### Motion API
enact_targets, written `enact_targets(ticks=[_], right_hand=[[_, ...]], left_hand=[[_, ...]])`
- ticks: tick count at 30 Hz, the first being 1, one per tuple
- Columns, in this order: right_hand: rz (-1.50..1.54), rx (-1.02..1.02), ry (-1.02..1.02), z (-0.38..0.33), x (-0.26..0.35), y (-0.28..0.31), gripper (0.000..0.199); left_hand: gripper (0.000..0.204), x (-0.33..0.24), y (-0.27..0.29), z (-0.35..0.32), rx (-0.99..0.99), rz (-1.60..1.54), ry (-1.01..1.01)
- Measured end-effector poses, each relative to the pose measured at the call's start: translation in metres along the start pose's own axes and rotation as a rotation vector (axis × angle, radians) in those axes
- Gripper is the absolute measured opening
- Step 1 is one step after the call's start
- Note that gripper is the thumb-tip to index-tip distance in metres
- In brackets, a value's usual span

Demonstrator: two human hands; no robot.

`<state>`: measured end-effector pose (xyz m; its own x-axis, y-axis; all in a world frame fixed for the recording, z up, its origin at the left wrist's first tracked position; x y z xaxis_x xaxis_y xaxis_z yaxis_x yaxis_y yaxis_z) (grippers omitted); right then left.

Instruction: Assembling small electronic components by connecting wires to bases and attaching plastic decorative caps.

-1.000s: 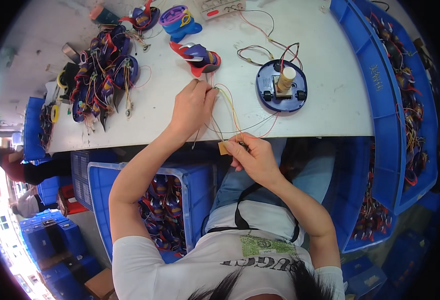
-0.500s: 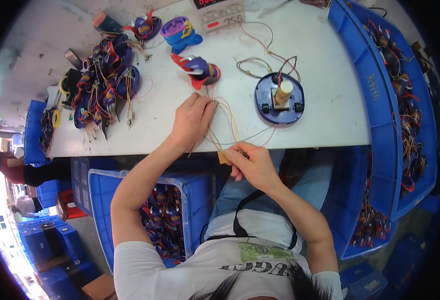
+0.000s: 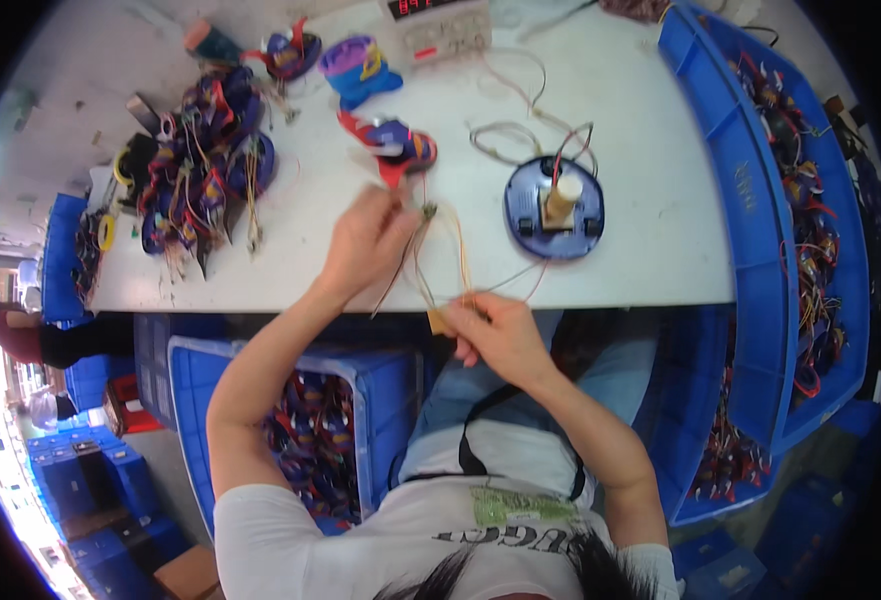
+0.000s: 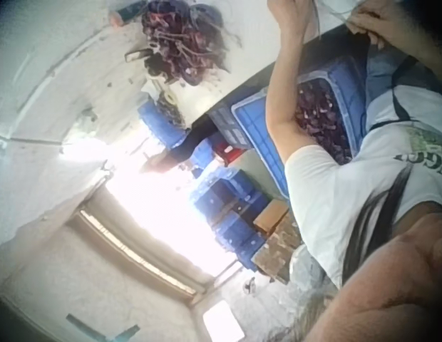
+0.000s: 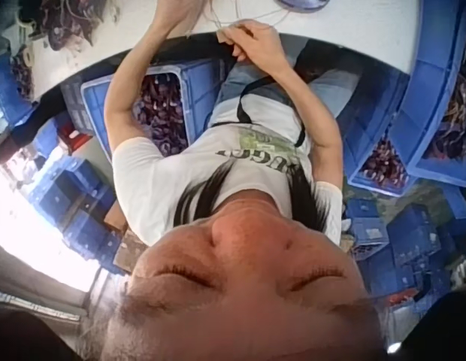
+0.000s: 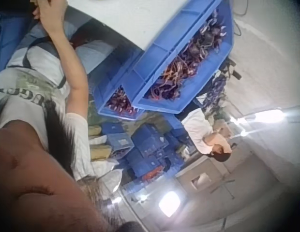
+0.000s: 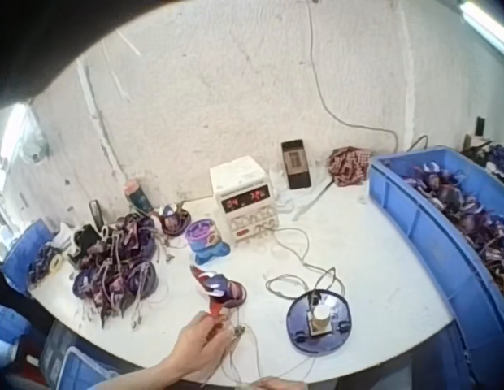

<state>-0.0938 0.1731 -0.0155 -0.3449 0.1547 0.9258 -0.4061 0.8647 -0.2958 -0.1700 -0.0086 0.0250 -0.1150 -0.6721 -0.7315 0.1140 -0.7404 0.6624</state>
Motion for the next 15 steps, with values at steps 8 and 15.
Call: enact_targets(ticks=[8,15], right_hand=[[0.168,-0.007,0.031,0.005,-0.001,0.002,0.022],[0.108,0.043,0.034,0.002,0.004,-0.001,0.021]], left_hand=[[0.026,-0.035,0.009,-0.117,0.075,-0.160,0.138],[0.021,-0.026,-0.036,-0.123,0.141,-0.847,0.531]])
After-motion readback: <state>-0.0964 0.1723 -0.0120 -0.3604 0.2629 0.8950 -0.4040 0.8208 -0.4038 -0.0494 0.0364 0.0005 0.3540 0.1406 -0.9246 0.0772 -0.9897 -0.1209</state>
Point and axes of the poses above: each hand's wrist, its own z-axis towards the middle knuckle, its own y-axis out of the back of the hand, x = y × z, the point moved 5 cm from there along z, towards the middle knuckle, and after that the axes turned 11 degrees about y, right-handed, at the moved point
